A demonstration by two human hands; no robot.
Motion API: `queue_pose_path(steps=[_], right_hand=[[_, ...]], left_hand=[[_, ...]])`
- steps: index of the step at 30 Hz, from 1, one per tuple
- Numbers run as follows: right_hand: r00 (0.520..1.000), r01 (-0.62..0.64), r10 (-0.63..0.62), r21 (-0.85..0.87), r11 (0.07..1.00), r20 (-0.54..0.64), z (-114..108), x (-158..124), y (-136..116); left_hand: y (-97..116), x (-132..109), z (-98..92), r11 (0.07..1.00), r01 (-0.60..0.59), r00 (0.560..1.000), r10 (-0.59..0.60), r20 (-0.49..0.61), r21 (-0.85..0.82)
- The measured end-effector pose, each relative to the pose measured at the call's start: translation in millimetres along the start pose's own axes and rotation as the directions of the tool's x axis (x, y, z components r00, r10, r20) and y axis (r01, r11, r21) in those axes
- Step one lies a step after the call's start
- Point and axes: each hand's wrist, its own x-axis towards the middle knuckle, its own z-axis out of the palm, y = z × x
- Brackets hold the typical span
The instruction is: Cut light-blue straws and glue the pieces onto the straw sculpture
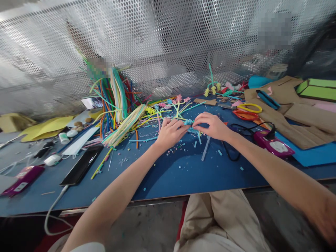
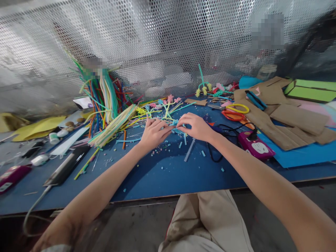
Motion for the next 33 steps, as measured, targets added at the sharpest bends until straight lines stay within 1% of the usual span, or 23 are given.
queue_pose_path(steps=[6,12,17,23,28,33], right_hand=[[1.0,0.028,-0.028,-0.019,0.999,0.014,-1.0,1.7,-3.3],[1.0,0.01,-0.01,0.002,1.0,-0.006,-1.4,0.6,-3.2],[0.994,-0.065,0.067,0.026,0.998,-0.085,-3.7,-0.6,-2.3],[0.983,-0.123,0.13,0.063,0.99,-0.133,-5.4,-0.5,-6.3],[0.968,-0.194,0.21,0.116,0.974,-0.138,-5.9,-1.2,-8.1],[0.95,-0.254,0.278,0.166,0.953,-0.144,-5.8,-1.3,-8.7]], left_hand=[[3.6,-0.9,4.3,0.999,-0.031,0.999,0.031,-0.008,-0.018],[2.2,0.1,1.7,1.0,0.009,1.0,-0.008,0.016,-0.03],[1.4,0.9,-0.6,0.999,0.025,0.999,-0.023,0.032,-0.043],[-1.1,-1.1,1.1,0.997,0.046,0.998,-0.042,0.057,-0.061],[-1.5,-1.6,0.7,0.998,0.055,0.997,-0.053,0.051,-0.038],[-0.6,-2.4,1.0,0.996,0.055,0.998,-0.054,0.015,-0.069]])
